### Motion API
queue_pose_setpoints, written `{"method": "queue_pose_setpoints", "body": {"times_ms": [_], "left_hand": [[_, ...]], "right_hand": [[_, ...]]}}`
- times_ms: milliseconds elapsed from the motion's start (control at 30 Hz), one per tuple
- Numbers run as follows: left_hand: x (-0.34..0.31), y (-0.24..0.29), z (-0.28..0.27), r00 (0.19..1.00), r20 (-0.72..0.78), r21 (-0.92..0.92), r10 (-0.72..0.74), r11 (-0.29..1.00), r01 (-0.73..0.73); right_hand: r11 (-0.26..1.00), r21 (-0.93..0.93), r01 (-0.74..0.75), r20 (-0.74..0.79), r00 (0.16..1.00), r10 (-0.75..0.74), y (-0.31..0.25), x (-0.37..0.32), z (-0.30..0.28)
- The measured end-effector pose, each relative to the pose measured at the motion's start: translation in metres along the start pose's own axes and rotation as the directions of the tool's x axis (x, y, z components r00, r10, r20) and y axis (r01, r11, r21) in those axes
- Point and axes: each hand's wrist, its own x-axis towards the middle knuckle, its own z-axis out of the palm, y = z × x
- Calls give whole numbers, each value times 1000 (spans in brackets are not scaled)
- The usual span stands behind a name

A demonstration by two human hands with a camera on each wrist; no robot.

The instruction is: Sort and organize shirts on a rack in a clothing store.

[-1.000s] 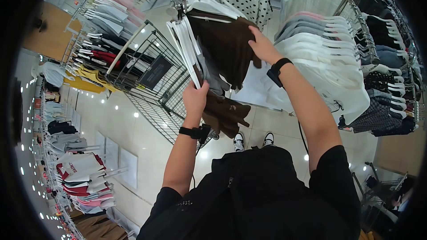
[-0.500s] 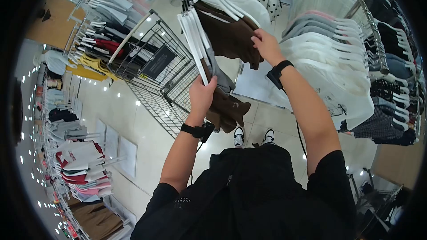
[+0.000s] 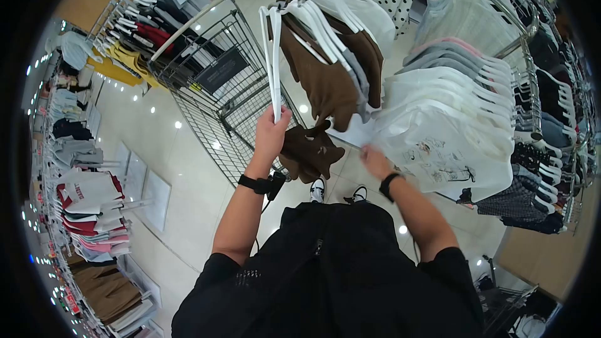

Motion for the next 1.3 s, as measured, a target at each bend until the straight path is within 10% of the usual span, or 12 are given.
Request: {"method": "queue_pose_setpoints", "body": {"times_ms": [100, 200, 300, 400, 533, 600, 633, 700, 967, 1033, 1167, 1300], "left_hand": [[-9, -8, -1, 997, 75, 148, 26, 988, -37], [-20, -40, 10, 975, 216, 145, -59, 989, 28], [-43, -66, 34, 932, 325, 140, -163, 982, 123], [-58, -69, 52, 807, 564, 119, -176, 984, 132], [-71, -52, 62, 697, 713, 87, -76, 996, 20], [-77, -31, 60, 645, 764, 23, -18, 1000, 0], [-78, -23, 60, 592, 805, -37, 43, 999, -22], [-79, -10, 56, 570, 817, -62, 89, 996, -67], [-71, 19, 3, 615, 780, 14, 115, 979, -201], [-65, -7, -9, 649, 746, 3, 152, 973, -232], [-53, -24, -51, 752, 640, 103, 161, 951, -292], [-44, -14, -74, 787, 612, 172, 81, 957, -232]], "right_hand": [[987, -160, 6, 503, 861, 76, 55, -102, 77], [999, -15, 49, 470, 882, -36, 53, -122, 57], [942, -80, -325, 544, 778, 314, 54, -101, 28], [950, -197, -244, 477, 822, 310, 48, -86, 0], [959, 214, -185, 204, 969, 142, -23, -71, -15], [965, 177, 193, 33, 979, -202, -44, -60, 2], [967, 173, 189, 37, 979, -198, -58, -58, 7], [681, 732, -36, 229, 953, -196, -111, -62, 2], [989, 147, -10, 327, 944, -39, -45, -89, 41], [981, -182, 61, 161, 986, -32, -54, -94, 12], [991, -135, -16, -293, 956, -25, -69, -79, -50], [902, -431, -34, -439, 881, -177, -111, -61, -114]]}}
